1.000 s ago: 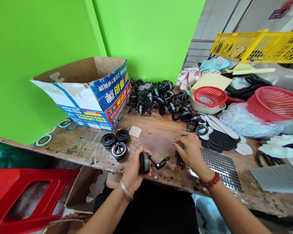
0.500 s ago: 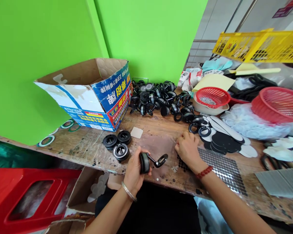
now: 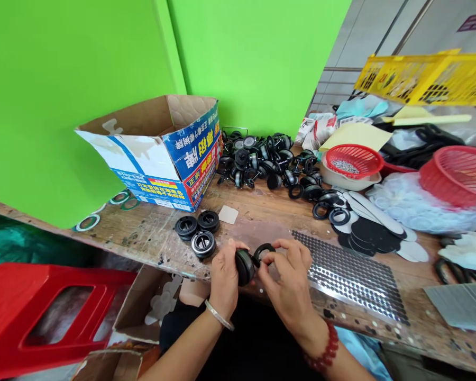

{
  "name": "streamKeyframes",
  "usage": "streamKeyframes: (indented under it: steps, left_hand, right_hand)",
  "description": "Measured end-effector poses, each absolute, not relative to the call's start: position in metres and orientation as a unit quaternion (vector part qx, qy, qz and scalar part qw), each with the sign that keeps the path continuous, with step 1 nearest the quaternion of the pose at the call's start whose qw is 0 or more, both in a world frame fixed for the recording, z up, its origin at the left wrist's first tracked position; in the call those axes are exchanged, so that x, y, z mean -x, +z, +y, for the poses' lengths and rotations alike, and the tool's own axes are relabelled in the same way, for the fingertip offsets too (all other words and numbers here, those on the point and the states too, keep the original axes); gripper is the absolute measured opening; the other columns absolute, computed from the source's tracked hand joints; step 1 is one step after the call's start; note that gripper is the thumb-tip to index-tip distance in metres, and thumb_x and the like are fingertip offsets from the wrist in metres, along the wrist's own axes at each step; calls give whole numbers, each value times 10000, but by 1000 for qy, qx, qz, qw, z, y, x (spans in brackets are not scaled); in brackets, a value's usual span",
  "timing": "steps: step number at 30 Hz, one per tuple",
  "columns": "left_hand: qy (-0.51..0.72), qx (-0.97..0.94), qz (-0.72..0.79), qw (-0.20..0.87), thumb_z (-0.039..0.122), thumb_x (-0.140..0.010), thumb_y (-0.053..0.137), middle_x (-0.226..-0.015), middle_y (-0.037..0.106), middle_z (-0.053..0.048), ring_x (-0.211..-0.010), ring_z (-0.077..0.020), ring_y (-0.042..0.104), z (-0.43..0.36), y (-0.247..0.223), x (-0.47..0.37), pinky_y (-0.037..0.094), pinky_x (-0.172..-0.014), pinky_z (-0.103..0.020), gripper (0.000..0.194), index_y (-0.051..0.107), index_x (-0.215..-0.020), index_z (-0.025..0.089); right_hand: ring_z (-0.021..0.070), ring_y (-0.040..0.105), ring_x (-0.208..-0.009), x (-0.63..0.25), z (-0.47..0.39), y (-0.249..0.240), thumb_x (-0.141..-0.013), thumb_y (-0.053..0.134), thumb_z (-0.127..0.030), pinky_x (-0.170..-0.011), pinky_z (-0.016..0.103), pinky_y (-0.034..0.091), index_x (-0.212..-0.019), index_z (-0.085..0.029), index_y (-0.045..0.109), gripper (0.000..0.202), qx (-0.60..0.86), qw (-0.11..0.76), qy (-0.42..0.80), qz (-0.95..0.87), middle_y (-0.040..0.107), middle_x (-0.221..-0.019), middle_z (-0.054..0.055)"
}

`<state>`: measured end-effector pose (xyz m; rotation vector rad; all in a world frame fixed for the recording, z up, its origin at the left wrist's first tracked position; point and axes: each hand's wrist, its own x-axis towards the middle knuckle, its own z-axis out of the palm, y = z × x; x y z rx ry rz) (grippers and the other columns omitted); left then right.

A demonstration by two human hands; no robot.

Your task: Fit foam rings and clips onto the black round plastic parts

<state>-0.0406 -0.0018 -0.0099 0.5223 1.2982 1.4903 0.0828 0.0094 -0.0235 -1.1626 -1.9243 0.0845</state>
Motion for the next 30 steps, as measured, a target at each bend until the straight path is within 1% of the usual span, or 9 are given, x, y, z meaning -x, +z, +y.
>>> streamKeyframes:
  steps: [7,11,16,18,20,23,26,28,30]
  left_hand:
    - [629,-252,557,481,669,-803,584,-597,516,24,-473,-112,463,-7,-13,40,405,-395,-204,491,664,-735,189]
    - [653,-247,553,455,659,-789,621,-654,586,3,-583,-128,514,-6,-14,41,446,-518,-213,480,669,-688,193]
    - [626,-193,537,531,679,-745,656,-595,563,21,-502,-135,501,-3,-15,45,393,-420,-232,475,649,-725,205]
    - [618,-161,521,566,669,-718,688,-569,554,28,-474,-129,501,-2,-16,47,387,-398,-225,475,632,-739,198]
    - [614,-113,495,605,631,-711,713,-543,539,38,-436,-108,476,0,-16,48,374,-383,-207,457,614,-755,186]
    - [591,-49,448,669,554,-754,696,-512,521,50,-389,-81,430,1,-14,47,325,-363,-177,390,594,-773,178]
    - [564,-32,423,709,479,-804,662,-509,519,47,-391,-77,446,0,-10,41,340,-389,-171,322,594,-746,169]
    - [548,-39,414,726,447,-808,664,-536,538,29,-426,-82,493,-3,-9,37,386,-433,-179,334,591,-681,147]
    - [540,-52,403,737,443,-808,657,-547,547,8,-455,-90,520,-8,-9,33,413,-470,-190,384,580,-605,126]
  right_hand:
    - [273,509,-1014,-85,10,-16,-858,562,-118,-894,484,429,-781,-210,613,130,485,387,62,-782,573,-1007,87]
    - [310,484,-1189,-85,-1,-15,-886,502,-94,-1017,558,386,-948,-203,655,198,440,363,21,-821,597,-1127,117]
    - [367,365,-1366,-84,-18,-30,-867,434,-19,-1103,639,253,-1227,-124,598,409,389,283,-80,-873,582,-1310,182]
    - [365,359,-1381,-89,-18,-32,-877,439,-28,-1108,637,261,-1244,-131,595,412,377,286,-67,-879,574,-1333,179]
    - [327,411,-1357,-98,-10,-28,-920,449,-91,-1097,572,340,-1192,-173,624,334,376,326,17,-867,574,-1332,154]
    - [244,556,-1199,-112,12,-17,-995,414,-261,-991,422,471,-1089,-213,648,257,429,419,189,-778,616,-1229,121]
    - [205,635,-894,-114,29,-9,-1004,371,-484,-793,330,517,-914,-196,652,412,479,456,336,-671,668,-921,85]
    - [169,578,-658,-108,31,-6,-975,340,-610,-617,284,480,-752,-191,608,545,472,445,438,-622,601,-686,38]
    - [132,466,-517,-101,27,-1,-949,319,-674,-503,257,397,-641,-196,543,612,454,432,510,-589,495,-554,-2]
